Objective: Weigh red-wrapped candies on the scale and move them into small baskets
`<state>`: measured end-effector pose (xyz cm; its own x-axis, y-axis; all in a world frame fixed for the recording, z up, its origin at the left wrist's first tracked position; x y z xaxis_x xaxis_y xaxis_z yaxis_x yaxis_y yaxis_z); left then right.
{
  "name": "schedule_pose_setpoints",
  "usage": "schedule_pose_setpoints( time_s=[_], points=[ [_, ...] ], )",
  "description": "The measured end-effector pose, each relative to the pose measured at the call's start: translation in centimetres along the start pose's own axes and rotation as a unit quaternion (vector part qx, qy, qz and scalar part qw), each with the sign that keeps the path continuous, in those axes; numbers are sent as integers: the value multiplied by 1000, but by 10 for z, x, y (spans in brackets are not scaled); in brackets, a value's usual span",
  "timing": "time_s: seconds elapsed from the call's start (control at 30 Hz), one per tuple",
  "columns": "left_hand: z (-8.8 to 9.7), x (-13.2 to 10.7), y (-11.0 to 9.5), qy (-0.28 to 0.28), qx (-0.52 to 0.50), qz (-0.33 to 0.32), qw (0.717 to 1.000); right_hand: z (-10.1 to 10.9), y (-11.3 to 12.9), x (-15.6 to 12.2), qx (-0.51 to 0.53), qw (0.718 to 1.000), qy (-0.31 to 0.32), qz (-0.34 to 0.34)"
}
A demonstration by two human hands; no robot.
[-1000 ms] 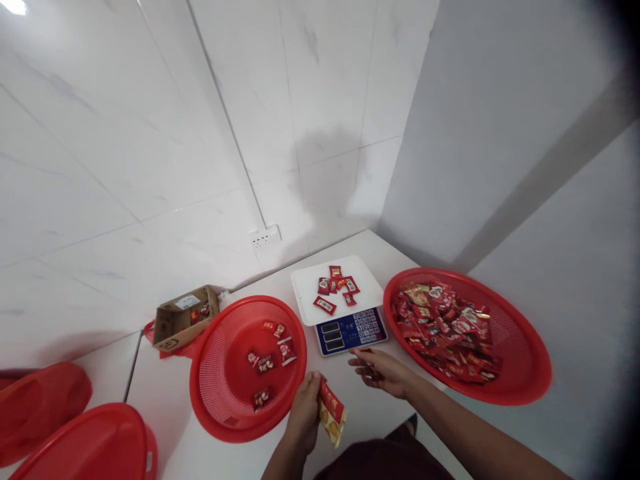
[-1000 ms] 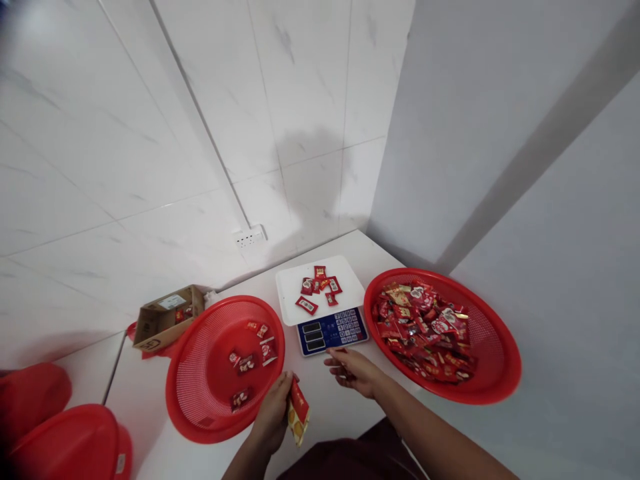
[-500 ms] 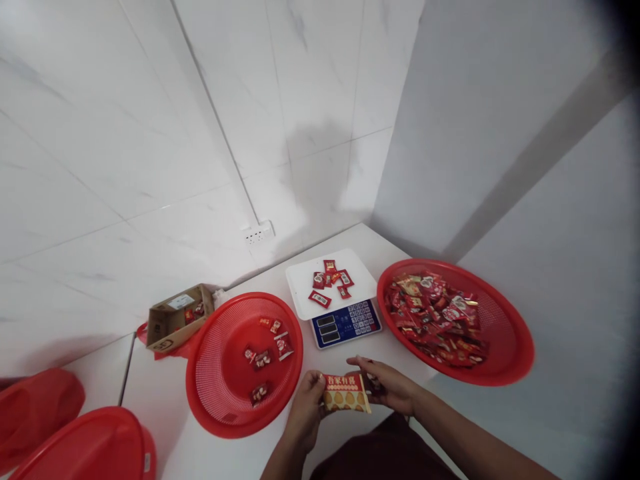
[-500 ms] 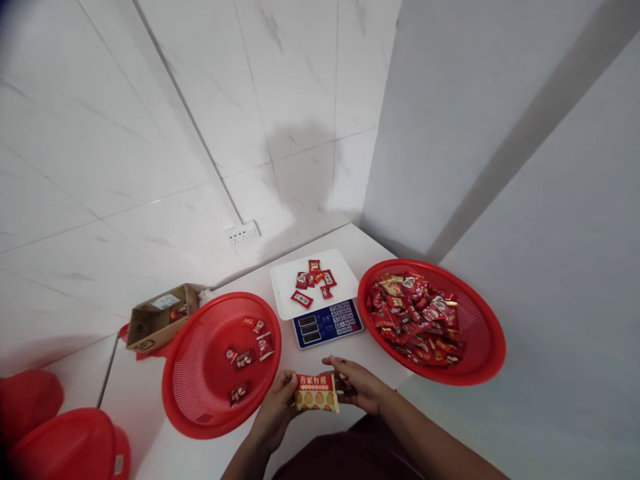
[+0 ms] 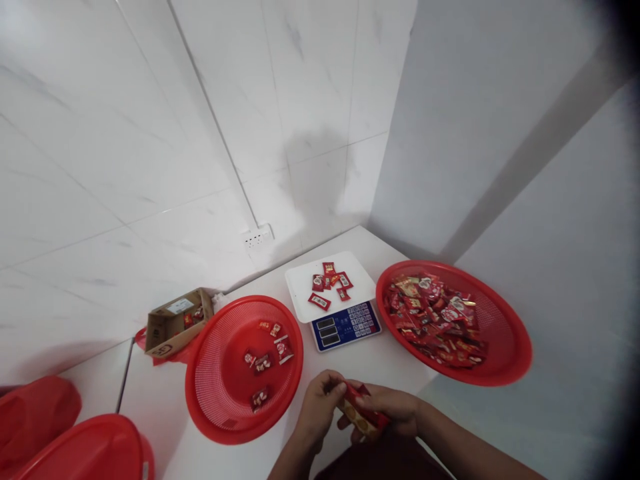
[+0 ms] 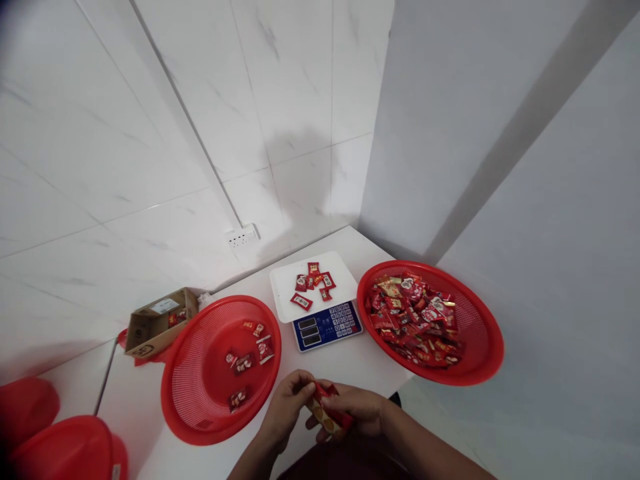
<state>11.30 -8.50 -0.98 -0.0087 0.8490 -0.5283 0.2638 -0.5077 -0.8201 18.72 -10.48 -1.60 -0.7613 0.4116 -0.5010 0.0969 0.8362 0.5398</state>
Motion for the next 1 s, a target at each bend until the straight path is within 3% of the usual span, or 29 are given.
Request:
schedule_pose_setpoints(
  time_s=[0.13, 0.27, 0.4, 0.6, 0.77, 1.0],
  points=[
    [-4, 1, -10, 14, 56, -59, 997, 12, -4, 4, -36, 998, -41, -14],
    [-6, 3, -1, 29, 78, -52, 995, 29, -6, 3, -71, 992, -98, -21],
    [-5, 7, 7, 31, 105, -44, 993, 34, -1, -7, -78, 991, -112, 10],
    [-7, 15, 16, 41, 131, -1, 991, 49, 21, -34, -39, 984, -158, 67],
    [-14, 24, 33, 37, 148, 31, 988, 102, 55, -70, 12, 945, -303, 123],
    [-25, 34, 45, 4, 131, 55, 990, 191, 95, -121, 71, 855, -475, 194]
  ],
)
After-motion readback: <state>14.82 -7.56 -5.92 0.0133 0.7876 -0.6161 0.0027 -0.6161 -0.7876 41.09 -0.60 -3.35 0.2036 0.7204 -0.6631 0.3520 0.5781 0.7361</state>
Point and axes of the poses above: each hand's wrist, its own x-axis towards the middle knuckle, its own z-axis out of the back of the hand, y = z × x, the point moved 9 cm from there along x, towards the middle knuckle, and after that the axes turned 8 degrees about -y, right-handed, at the moved point
